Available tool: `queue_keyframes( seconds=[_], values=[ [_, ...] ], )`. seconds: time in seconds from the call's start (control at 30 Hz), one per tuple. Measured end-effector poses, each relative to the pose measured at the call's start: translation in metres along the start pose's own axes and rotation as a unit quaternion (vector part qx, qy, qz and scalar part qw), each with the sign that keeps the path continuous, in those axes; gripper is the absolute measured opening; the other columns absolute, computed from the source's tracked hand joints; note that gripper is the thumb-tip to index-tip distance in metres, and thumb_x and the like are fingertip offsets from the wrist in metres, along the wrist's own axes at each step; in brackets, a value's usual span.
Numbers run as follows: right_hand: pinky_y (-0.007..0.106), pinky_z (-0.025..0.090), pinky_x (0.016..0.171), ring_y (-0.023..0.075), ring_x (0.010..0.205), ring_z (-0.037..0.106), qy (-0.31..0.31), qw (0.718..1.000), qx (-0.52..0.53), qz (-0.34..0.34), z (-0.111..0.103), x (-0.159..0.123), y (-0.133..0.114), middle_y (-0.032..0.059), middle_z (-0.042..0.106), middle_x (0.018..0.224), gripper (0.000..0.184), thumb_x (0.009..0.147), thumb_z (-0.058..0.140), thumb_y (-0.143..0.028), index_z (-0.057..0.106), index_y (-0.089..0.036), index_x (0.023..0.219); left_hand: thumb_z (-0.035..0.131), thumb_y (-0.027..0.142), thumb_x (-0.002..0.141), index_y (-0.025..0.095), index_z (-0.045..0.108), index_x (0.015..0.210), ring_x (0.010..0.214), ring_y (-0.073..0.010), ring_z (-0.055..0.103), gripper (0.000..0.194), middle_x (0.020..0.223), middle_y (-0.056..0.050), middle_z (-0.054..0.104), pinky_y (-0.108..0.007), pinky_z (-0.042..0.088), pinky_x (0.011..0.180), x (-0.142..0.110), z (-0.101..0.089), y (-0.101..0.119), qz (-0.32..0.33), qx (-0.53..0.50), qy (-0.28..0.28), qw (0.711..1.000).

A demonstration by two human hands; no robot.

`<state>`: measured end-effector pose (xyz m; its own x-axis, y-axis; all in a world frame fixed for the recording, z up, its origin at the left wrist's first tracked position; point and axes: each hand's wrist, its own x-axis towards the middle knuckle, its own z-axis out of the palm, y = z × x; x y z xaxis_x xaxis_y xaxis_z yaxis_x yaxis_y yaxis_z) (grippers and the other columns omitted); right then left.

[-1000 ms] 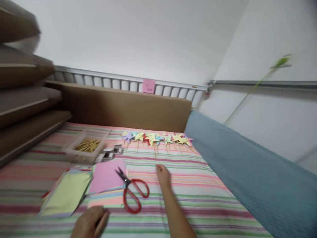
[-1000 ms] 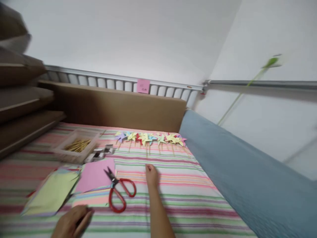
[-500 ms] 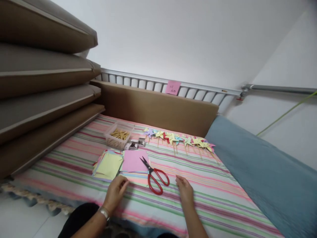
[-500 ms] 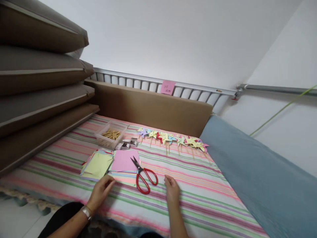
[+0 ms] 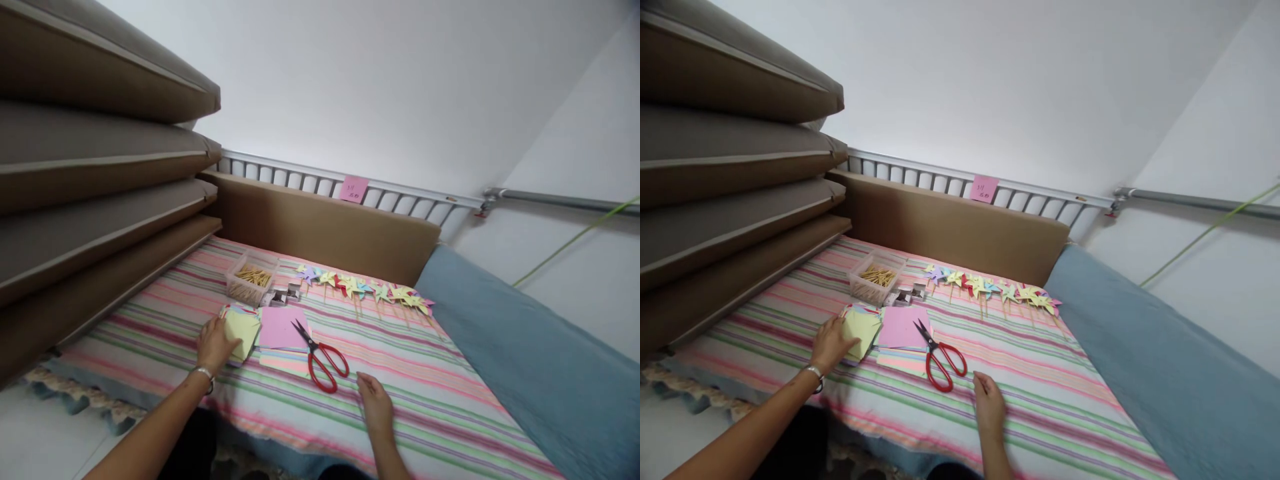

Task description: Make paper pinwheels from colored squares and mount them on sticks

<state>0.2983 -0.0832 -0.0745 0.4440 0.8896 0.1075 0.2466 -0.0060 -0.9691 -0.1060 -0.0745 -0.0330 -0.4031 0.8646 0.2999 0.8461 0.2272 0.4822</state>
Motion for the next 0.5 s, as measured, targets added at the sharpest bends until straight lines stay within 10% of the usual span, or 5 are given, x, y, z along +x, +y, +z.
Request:
queue_keyframes(
  seconds=[0.5],
  values=[
    [0.036, 0.052, 0.070, 0.0278, 0.075, 0.067, 0.006, 0.999, -0.030, -0.013, 0.0006, -0.0024, -0.0055, 0.0090, 0.073, 0.077, 0.035, 0.055, 0.060, -0.049, 0.069, -0.019, 0.070, 0.061, 0.030, 0.071, 0.016, 0.046, 0.120, 0.127, -0.0304, 0.036, 0.054, 0.137, -0.015, 0.044, -0.042, 0.030, 0.099, -0.0021, 0.0041, -0.0016, 0.013, 0.035, 0.002, 0.999]
  ],
)
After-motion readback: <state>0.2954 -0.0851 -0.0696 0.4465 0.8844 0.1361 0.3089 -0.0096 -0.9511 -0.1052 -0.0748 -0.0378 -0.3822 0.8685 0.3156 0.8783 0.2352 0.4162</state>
